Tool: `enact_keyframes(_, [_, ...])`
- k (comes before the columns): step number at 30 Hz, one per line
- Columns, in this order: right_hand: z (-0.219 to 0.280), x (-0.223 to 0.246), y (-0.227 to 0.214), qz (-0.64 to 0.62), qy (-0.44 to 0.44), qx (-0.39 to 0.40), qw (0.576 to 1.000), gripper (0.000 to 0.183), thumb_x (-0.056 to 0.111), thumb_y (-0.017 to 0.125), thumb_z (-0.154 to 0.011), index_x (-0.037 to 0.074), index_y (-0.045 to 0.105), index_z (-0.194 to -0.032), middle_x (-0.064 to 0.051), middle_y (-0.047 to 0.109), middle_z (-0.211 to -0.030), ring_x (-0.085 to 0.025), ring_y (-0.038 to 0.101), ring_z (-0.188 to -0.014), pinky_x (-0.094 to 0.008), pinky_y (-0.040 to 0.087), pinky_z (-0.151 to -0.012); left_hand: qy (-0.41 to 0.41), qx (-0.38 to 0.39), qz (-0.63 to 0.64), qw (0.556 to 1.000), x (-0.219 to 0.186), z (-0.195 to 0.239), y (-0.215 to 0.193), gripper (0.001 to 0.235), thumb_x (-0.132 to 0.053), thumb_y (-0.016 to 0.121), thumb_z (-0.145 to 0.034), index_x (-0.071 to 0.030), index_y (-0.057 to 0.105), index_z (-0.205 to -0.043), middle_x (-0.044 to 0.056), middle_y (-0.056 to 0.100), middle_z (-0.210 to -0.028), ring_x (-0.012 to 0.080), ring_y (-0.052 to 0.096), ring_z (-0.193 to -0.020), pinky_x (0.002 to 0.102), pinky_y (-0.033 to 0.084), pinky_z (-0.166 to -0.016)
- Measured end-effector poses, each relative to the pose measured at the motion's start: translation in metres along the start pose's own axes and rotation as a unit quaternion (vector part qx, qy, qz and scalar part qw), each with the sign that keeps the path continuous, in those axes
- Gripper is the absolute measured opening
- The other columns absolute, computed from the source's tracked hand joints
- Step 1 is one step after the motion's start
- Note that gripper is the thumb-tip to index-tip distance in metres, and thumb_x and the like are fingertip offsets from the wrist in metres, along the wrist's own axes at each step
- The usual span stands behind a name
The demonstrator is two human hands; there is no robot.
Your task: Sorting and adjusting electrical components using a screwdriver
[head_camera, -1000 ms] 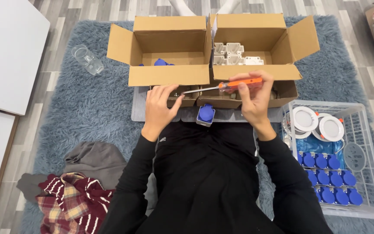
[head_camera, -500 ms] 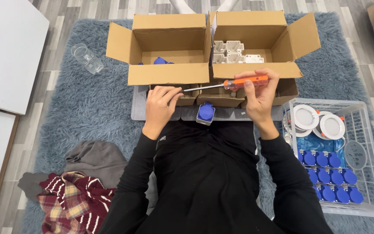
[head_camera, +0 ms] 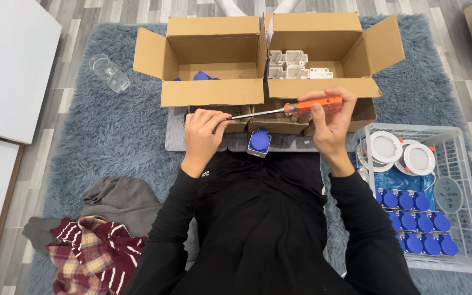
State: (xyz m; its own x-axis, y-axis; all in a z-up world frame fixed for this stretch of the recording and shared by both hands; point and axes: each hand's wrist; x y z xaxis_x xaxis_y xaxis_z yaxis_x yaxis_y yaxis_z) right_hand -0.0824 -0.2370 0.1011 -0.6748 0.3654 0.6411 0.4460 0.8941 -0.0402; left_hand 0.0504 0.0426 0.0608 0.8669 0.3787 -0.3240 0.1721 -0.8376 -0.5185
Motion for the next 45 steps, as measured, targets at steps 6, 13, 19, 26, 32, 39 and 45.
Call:
enact_keyframes(6, [-0.007,0.008,-0.010,0.018,0.003,0.033,0.999,0.032,0.010,0.055,-0.118,0.004,0.033,-0.141,-0.033,0.070,-0.121,-0.035,0.072,-0.100,-0.043,0.061,-0.081,0.011,-0.004,0.020,1.000,-0.008,0.003,-0.001,0.009,-0.022,0.091,-0.095,-0.021,0.086,-0.103,-0.007,0.076,-0.088,0.0168,0.068,-0.086,0.030,0.049,-0.081])
enact_keyframes(13, [-0.018,0.029,-0.021,0.023,0.022,0.074,0.997,0.058,0.003,0.064,-0.115,0.006,0.029,-0.161,-0.031,0.068,-0.120,-0.042,0.074,-0.103,-0.049,0.065,-0.087,0.036,0.010,0.025,0.999,-0.031,0.008,0.007,0.011,-0.024,0.089,-0.096,-0.019,0.085,-0.105,-0.005,0.075,-0.087,0.0177,0.067,-0.084,0.030,0.050,-0.081])
enact_keyframes(19, [-0.030,0.051,-0.028,0.008,0.031,0.067,0.997,0.063,-0.006,0.062,-0.116,0.006,0.025,-0.165,-0.034,0.068,-0.121,-0.050,0.077,-0.106,-0.056,0.068,-0.095,0.048,0.050,0.103,0.992,-0.056,0.012,0.013,0.021,-0.027,0.086,-0.099,-0.019,0.083,-0.119,-0.002,0.077,-0.093,0.0188,0.071,-0.090,0.031,0.052,-0.082])
enact_keyframes(26, [-0.035,0.059,-0.034,0.011,0.084,0.111,0.990,0.065,-0.015,0.060,-0.118,0.016,0.030,-0.167,-0.026,0.063,-0.133,-0.038,0.074,-0.113,-0.047,0.068,-0.105,-0.023,0.159,0.179,0.971,-0.068,0.029,0.020,0.056,-0.022,0.093,-0.087,-0.007,0.071,-0.137,0.007,0.067,-0.136,0.0273,0.065,-0.120,0.039,0.054,-0.108])
enact_keyframes(32, [-0.037,0.050,-0.031,0.053,0.079,0.136,0.986,0.066,-0.018,0.063,-0.118,0.010,0.030,-0.168,-0.029,0.064,-0.135,-0.039,0.074,-0.113,-0.047,0.068,-0.103,-0.052,0.156,0.160,0.973,-0.056,0.055,0.047,0.063,-0.029,0.095,-0.087,-0.006,0.068,-0.139,0.014,0.060,-0.145,0.0334,0.061,-0.129,0.044,0.051,-0.113])
enact_keyframes(39, [-0.038,0.043,-0.026,0.060,0.069,0.170,0.981,0.064,-0.014,0.066,-0.124,0.014,0.031,-0.170,-0.029,0.065,-0.138,-0.038,0.076,-0.115,-0.046,0.068,-0.105,-0.071,0.142,0.177,0.971,-0.052,0.063,0.057,0.061,-0.028,0.095,-0.089,-0.004,0.067,-0.137,0.014,0.060,-0.145,0.0345,0.063,-0.128,0.044,0.052,-0.113])
enact_keyframes(45, [-0.041,0.042,-0.022,0.064,0.070,0.184,0.978,0.063,-0.017,0.066,-0.123,0.012,0.033,-0.168,-0.029,0.068,-0.138,-0.038,0.077,-0.113,-0.044,0.069,-0.102,-0.070,0.122,0.193,0.971,-0.050,0.065,0.063,0.059,-0.022,0.096,-0.088,-0.003,0.066,-0.136,0.015,0.061,-0.143,0.0344,0.065,-0.126,0.044,0.055,-0.110])
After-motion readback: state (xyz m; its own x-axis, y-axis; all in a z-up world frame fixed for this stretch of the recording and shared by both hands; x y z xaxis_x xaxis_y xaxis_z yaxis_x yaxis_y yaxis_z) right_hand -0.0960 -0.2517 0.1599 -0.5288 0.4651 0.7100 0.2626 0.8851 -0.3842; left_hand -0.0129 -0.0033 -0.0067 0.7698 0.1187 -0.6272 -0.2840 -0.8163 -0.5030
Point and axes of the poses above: each hand's wrist, its own z-axis away from the middle knuckle, its own y-axis out of the palm, x = y × z
